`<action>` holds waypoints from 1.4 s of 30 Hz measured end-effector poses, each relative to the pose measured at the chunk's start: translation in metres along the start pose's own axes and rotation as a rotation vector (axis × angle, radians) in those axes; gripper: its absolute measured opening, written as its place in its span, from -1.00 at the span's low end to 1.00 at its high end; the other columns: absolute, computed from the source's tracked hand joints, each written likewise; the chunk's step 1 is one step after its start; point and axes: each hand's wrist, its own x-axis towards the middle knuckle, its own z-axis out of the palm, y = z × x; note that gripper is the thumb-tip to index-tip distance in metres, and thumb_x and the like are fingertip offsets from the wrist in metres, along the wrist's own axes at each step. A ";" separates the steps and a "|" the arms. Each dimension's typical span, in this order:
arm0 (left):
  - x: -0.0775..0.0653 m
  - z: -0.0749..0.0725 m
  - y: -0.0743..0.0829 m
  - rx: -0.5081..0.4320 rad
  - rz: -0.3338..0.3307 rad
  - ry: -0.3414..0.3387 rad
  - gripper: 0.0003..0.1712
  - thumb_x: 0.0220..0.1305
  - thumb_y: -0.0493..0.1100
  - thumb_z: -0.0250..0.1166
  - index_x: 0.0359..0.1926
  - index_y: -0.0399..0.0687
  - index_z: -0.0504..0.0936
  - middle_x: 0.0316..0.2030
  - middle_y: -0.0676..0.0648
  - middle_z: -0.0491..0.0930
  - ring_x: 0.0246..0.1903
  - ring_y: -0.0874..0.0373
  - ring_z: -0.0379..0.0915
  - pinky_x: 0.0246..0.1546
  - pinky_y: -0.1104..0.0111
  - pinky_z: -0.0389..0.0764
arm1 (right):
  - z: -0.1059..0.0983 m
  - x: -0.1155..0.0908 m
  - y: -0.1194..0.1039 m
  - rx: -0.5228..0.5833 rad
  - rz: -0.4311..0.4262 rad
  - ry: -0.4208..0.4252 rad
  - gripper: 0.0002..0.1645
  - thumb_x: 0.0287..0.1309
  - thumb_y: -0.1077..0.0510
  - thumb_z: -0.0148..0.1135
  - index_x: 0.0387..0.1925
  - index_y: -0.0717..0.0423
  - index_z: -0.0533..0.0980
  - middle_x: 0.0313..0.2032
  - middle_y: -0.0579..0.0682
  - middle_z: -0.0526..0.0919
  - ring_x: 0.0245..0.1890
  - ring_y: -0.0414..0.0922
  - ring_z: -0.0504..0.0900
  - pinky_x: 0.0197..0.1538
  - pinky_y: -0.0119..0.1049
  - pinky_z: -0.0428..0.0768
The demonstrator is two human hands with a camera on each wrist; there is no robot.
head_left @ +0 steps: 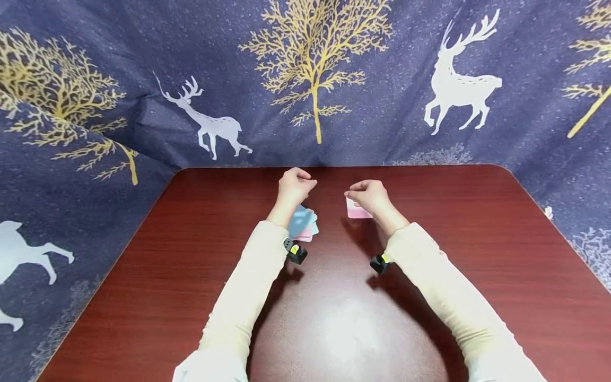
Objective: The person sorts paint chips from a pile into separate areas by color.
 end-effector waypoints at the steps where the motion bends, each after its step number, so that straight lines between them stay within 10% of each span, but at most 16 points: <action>1: -0.001 -0.004 -0.002 0.018 -0.006 0.009 -0.70 0.16 -0.20 0.32 -0.12 -0.28 0.58 -0.17 -0.23 0.68 -0.20 -0.11 0.63 -0.18 0.26 0.64 | 0.002 -0.001 -0.001 0.008 -0.005 -0.009 -0.59 0.13 0.18 0.26 -0.02 0.36 0.54 -0.09 0.27 0.64 -0.24 0.02 0.69 -0.01 -0.15 0.63; 10: -0.011 -0.027 -0.027 0.115 -0.048 0.088 -0.67 0.18 -0.13 0.31 -0.11 -0.27 0.59 -0.17 -0.25 0.68 -0.10 -0.11 0.56 -0.05 0.13 0.55 | 0.022 -0.003 -0.001 0.104 0.047 -0.085 -0.55 0.12 0.13 0.24 0.02 0.30 0.53 -0.10 0.26 0.66 -0.44 -0.23 0.65 -0.43 -0.42 0.57; 27: -0.023 -0.044 -0.072 0.261 -0.203 0.004 -0.62 0.21 -0.06 0.26 -0.07 -0.26 0.59 -0.08 -0.24 0.61 0.00 -0.20 0.46 0.01 0.05 0.50 | 0.069 -0.005 0.021 0.219 0.047 -0.183 -0.60 0.21 0.23 0.13 0.01 0.46 0.48 -0.03 0.32 0.59 -0.20 0.04 0.64 -0.10 -0.31 0.66; 34: -0.017 -0.055 -0.079 0.240 -0.250 -0.034 -0.70 0.21 -0.09 0.28 -0.16 -0.25 0.59 -0.56 -0.09 0.56 -0.54 0.10 0.52 -0.42 0.33 0.53 | 0.074 -0.001 0.024 0.246 0.046 -0.203 -0.61 0.23 0.25 0.09 -0.01 0.49 0.49 -0.05 0.34 0.60 -0.31 -0.11 0.63 -0.11 -0.30 0.67; 42: -0.012 -0.051 -0.088 0.170 -0.287 -0.121 -0.75 0.21 -0.16 0.29 -0.20 -0.30 0.59 -0.48 -0.10 0.54 -0.54 0.18 0.47 -0.49 0.48 0.54 | 0.079 0.005 0.025 0.256 0.025 -0.236 -0.64 0.22 0.32 0.05 -0.02 0.52 0.48 -0.01 0.38 0.58 -0.28 -0.10 0.64 -0.08 -0.28 0.66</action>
